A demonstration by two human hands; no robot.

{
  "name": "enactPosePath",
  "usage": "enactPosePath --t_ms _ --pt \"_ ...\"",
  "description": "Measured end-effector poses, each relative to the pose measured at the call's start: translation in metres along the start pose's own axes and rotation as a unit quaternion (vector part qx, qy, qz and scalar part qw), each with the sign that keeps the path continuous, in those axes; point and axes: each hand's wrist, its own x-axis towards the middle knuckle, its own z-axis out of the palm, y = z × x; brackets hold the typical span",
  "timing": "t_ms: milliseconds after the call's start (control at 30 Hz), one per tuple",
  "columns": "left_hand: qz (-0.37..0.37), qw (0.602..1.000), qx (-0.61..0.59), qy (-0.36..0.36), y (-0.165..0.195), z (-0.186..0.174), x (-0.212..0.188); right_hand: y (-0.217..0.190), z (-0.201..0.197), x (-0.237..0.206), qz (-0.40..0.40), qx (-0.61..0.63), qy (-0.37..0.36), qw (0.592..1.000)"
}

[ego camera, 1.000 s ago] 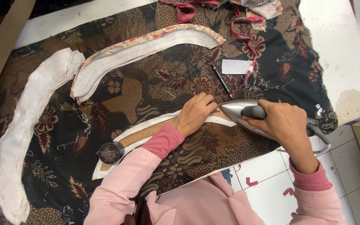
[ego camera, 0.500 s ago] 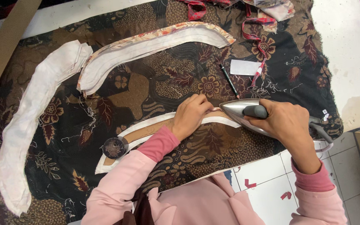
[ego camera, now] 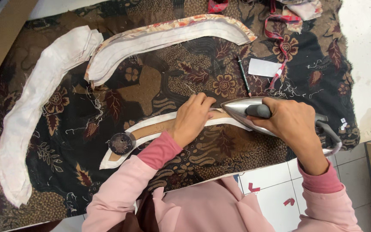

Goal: The person aligns a white fabric strip along a curved pattern on a dark patterned cloth, marks the edge with a pen, and irons the fabric with a steam iron. They repeat the alignment, marking, and ironing steps on the same strip.

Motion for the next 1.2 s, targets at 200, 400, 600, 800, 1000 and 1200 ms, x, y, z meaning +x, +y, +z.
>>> enactPosePath --t_ms 200,400,600,800,1000,1200 --pt "0.005 0.999 -0.035 -0.013 -0.011 -0.004 -0.009 -0.001 -0.001 0.000 0.002 0.009 -0.004 1.000" --pt "0.049 0.999 -0.007 0.012 -0.014 0.003 -0.016 -0.003 -0.005 0.004 -0.008 -0.006 -0.010 1.000" --pt "0.030 0.999 -0.006 0.013 -0.015 -0.009 -0.017 -0.020 -0.007 0.013 -0.050 -0.012 -0.007 0.999" --pt "-0.018 0.999 -0.029 0.006 -0.035 -0.048 -0.042 -0.023 -0.010 0.015 -0.049 -0.008 -0.016 0.999" --pt "-0.022 0.998 -0.051 0.014 -0.038 -0.046 -0.047 -0.023 -0.007 0.014 -0.048 -0.014 -0.011 0.999" --pt "0.012 0.999 -0.035 0.031 -0.040 -0.044 -0.051 -0.024 -0.009 0.017 -0.051 -0.015 -0.019 0.998"
